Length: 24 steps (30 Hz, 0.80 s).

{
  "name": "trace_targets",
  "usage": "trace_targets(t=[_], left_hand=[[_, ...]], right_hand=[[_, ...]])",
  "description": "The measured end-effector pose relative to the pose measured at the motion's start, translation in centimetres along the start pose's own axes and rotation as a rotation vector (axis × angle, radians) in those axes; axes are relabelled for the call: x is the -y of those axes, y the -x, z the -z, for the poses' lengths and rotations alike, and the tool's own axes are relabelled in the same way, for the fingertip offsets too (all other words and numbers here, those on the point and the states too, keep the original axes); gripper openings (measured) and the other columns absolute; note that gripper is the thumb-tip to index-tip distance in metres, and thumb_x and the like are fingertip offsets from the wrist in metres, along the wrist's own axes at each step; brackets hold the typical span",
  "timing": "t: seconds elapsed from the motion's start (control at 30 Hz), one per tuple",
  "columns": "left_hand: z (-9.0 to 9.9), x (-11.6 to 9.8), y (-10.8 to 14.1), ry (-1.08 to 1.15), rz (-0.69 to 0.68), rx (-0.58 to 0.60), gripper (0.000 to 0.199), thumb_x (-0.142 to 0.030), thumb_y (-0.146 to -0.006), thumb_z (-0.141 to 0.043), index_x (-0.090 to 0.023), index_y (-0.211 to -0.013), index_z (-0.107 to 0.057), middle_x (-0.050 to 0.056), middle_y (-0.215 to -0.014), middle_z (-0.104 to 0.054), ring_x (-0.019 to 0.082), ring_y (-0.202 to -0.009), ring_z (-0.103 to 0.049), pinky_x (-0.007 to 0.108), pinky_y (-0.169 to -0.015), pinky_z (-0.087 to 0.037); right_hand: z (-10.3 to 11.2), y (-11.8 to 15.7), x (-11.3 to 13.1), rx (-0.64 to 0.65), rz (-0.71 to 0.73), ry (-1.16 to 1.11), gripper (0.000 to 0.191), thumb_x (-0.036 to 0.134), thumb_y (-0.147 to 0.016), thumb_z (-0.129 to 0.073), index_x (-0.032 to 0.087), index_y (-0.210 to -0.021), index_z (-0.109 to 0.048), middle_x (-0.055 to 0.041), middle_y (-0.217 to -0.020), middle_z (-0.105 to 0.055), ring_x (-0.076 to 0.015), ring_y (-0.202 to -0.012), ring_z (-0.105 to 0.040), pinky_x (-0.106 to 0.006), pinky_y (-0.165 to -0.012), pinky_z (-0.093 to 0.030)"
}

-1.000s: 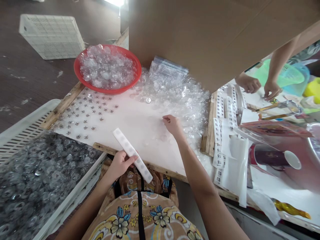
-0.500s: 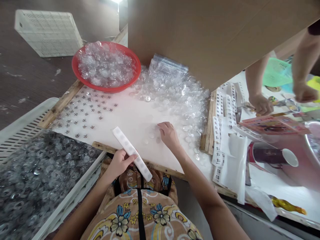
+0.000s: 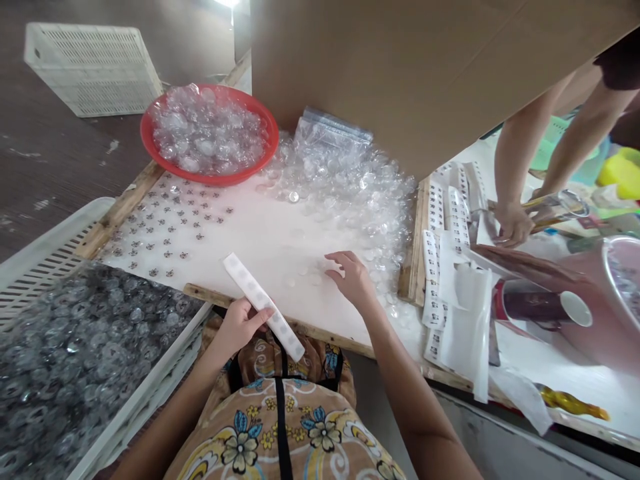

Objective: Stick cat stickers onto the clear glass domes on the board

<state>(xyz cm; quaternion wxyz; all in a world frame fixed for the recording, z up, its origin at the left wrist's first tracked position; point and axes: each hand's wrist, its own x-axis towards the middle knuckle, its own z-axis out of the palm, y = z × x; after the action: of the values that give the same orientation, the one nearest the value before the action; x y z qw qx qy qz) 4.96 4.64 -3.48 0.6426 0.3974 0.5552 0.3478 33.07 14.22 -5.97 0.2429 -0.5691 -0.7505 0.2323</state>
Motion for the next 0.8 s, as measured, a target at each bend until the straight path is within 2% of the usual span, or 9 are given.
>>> trace_targets(t=[0.1,0.2,0.3,0.47,0.6,0.7,0.8], left_hand=[[0.0,-0.1,0.0,-0.022,0.001,-0.006,0.044,-0.053,-0.072,-0.073,-0.012,-0.089,-0.072,0.009,-0.078,-0.072,0.024,-0.068,-0.067,0.033,-0.057,-0.057],[0.1,-0.3,0.0,-0.041,0.003,0.0,0.043,-0.052,-0.072,-0.073,-0.013,-0.088,-0.072,0.009,-0.079,-0.072,0.024,-0.069,-0.067,0.033,-0.058,-0.057],[0.1,-0.4,0.0,-0.033,0.003,0.002,0.043,-0.052,-0.072,-0.074,-0.013,-0.088,-0.072,0.008,-0.077,-0.071,0.023,-0.067,-0.066,0.032,-0.057,-0.056],[0.0,-0.4,-0.1,0.001,0.035,-0.031,0.046,-0.054,-0.067,-0.077,-0.013,-0.085,-0.072,0.009,-0.077,-0.073,0.024,-0.068,-0.068,0.032,-0.057,-0.056],[-0.1,-0.5,-0.1,0.003,0.054,-0.049,0.051,-0.057,-0.064,-0.079,-0.012,-0.087,-0.072,0.01,-0.078,-0.073,0.024,-0.069,-0.069,0.032,-0.057,-0.057],[-0.1,-0.6,-0.1,0.008,0.065,-0.047,0.053,-0.058,-0.062,-0.08,-0.012,-0.088,-0.072,0.009,-0.077,-0.074,0.024,-0.068,-0.068,0.031,-0.056,-0.056],[-0.1,-0.6,-0.2,0.008,0.07,-0.048,0.054,-0.058,-0.061,-0.08,-0.012,-0.088,-0.072,0.009,-0.077,-0.074,0.024,-0.069,-0.069,0.032,-0.057,-0.057]], right_hand=[[0.3,1.1,-0.2,0.018,0.007,0.106,0.025,0.012,-0.084,-0.061,0.021,-0.105,-0.069,-0.0105,-0.104,-0.066,-0.0276,-0.1,-0.062,-0.046,-0.088,-0.053],[0.1,1.8,0.2,0.019,0.024,0.145,0.025,0.01,-0.086,-0.058,0.02,-0.106,-0.069,-0.0117,-0.105,-0.066,-0.0288,-0.1,-0.061,-0.047,-0.089,-0.053],[-0.6,2.2,1.2,-0.011,0.058,0.142,0.026,0.013,-0.088,-0.059,0.02,-0.112,-0.067,-0.0127,-0.11,-0.065,-0.0291,-0.102,-0.06,-0.047,-0.09,-0.053],[-2.4,2.6,3.0,0.048,0.12,0.144,0.023,0.014,-0.092,-0.055,0.019,-0.11,-0.068,-0.0135,-0.108,-0.065,-0.0285,-0.101,-0.059,-0.043,-0.088,-0.053],[-3.1,2.7,3.6,0.029,0.054,0.088,0.025,0.017,-0.097,-0.046,0.018,-0.112,-0.066,-0.0137,-0.107,-0.067,-0.0264,-0.101,-0.062,-0.04,-0.087,-0.053],[-2.9,2.6,3.9,0.043,-0.054,-0.012,0.025,0.019,-0.098,-0.046,0.019,-0.115,-0.063,-0.0098,-0.103,-0.069,-0.021,-0.088,-0.067,-0.033,-0.079,-0.053],[-2.1,2.4,3.3,0.011,-0.12,0.009,0.02,0.024,-0.095,-0.053,0.02,-0.11,-0.065,-0.0096,-0.107,-0.067,-0.0178,-0.074,-0.065,-0.031,-0.071,-0.052]])
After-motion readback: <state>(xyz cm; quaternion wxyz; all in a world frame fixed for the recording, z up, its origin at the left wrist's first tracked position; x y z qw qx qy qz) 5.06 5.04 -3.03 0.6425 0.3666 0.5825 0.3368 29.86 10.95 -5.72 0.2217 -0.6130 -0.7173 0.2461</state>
